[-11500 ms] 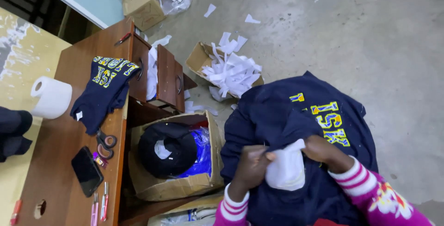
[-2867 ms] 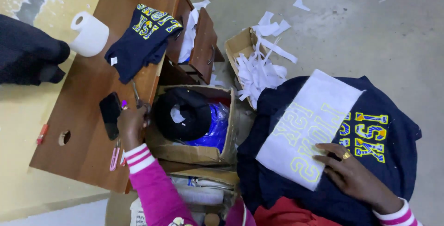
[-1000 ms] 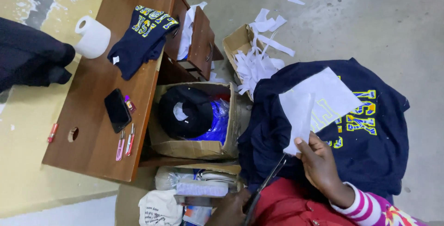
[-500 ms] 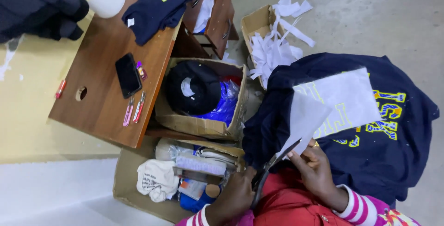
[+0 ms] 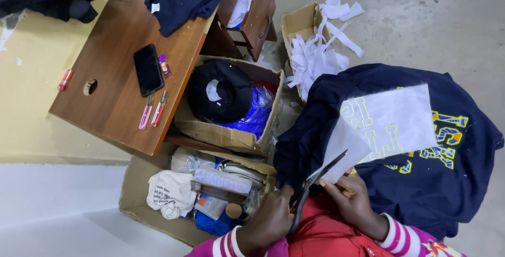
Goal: Trimming and peeling away the paper stabilizer backing from an embroidered sweatshirt using scissors.
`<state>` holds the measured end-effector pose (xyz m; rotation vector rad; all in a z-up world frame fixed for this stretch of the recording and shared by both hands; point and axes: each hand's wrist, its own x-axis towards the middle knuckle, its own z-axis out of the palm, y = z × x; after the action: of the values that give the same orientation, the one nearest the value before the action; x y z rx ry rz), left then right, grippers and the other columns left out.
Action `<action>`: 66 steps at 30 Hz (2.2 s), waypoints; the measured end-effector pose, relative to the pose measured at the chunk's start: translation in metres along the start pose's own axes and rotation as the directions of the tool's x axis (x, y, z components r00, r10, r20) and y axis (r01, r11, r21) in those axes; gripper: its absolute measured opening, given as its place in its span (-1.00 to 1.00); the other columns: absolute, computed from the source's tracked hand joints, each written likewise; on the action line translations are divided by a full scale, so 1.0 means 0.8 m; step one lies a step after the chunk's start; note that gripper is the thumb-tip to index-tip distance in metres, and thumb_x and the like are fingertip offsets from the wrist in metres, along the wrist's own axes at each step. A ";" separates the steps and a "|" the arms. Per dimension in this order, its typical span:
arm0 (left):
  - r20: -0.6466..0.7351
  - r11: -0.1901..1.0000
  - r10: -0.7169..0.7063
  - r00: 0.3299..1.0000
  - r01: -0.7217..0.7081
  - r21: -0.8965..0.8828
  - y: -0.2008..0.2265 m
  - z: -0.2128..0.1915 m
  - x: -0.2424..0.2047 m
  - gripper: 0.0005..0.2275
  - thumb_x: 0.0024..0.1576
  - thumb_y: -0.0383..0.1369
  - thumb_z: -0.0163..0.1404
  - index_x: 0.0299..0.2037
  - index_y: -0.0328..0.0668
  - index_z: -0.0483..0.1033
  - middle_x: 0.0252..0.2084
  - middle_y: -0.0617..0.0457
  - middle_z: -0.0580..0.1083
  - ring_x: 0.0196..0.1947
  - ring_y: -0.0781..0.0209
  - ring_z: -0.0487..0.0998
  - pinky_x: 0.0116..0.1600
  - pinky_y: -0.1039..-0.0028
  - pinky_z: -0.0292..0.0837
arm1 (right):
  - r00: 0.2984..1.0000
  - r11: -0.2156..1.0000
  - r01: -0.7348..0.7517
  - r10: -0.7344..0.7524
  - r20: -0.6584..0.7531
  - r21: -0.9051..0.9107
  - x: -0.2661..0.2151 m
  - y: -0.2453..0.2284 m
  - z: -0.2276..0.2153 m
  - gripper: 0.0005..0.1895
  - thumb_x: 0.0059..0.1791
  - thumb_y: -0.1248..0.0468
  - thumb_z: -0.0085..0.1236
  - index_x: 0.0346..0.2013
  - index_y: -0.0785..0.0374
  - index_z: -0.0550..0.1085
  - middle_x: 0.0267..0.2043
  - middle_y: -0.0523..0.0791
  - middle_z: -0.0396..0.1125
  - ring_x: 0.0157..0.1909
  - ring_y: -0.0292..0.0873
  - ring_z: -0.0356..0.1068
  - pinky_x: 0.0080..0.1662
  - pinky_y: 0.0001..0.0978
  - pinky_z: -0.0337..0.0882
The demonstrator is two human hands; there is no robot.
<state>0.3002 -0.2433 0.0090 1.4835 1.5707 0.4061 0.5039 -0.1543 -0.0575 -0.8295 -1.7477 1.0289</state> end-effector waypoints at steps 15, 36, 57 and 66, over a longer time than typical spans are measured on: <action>-0.048 0.997 0.026 0.998 -0.029 -0.065 -0.033 0.020 0.046 -0.84 0.05 -0.40 0.15 -0.45 -0.12 0.38 -0.51 0.15 0.57 -0.57 0.31 0.52 -0.45 0.39 0.38 | 0.982 0.977 0.089 -0.054 0.182 -0.191 -0.058 0.134 0.023 -0.81 0.04 0.24 0.20 -0.12 -0.01 0.70 -0.61 -0.21 0.24 -0.46 -0.17 0.18 -0.26 -0.22 0.17; -0.186 1.000 -0.023 0.982 0.019 -0.024 0.018 -0.018 0.083 -0.66 -0.03 -0.33 0.10 -0.03 -0.18 0.54 -0.17 -0.09 0.66 -0.19 -0.11 0.69 -0.16 0.18 0.50 | 0.987 0.983 0.011 -0.039 0.153 0.182 -0.010 0.049 0.008 -0.77 0.11 0.26 0.05 -0.25 0.25 0.65 0.40 0.18 0.33 0.46 0.09 0.31 0.28 -0.09 0.37; -0.513 0.989 0.138 0.847 -0.142 0.030 -0.010 -0.043 0.093 -0.86 -0.04 -0.36 0.17 -0.30 -0.07 0.52 -0.40 0.05 0.60 -0.41 0.13 0.61 -0.31 0.22 0.37 | 0.993 0.989 -0.109 0.102 0.066 0.103 -0.025 0.065 -0.017 -0.62 -0.02 0.24 0.00 -0.76 0.06 0.37 -0.13 0.01 0.67 0.11 -0.12 0.66 0.21 -0.21 0.43; -0.283 0.863 0.358 0.890 -0.431 -0.262 -0.010 -0.113 0.342 -0.42 -0.09 -0.43 0.32 0.21 -0.20 0.48 0.05 -0.03 0.58 -0.02 0.22 0.61 0.10 0.44 0.54 | 0.845 0.626 -0.534 0.402 0.352 0.568 -0.043 0.042 -0.048 -0.75 0.04 0.14 0.24 -0.29 0.26 0.42 -0.65 -0.14 0.30 -0.62 -0.37 0.18 -0.49 -0.48 0.04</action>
<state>0.2620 0.0356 -0.0530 1.5379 1.2782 1.0542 0.5549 -0.1590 -0.0920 -0.7501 -1.1608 1.9962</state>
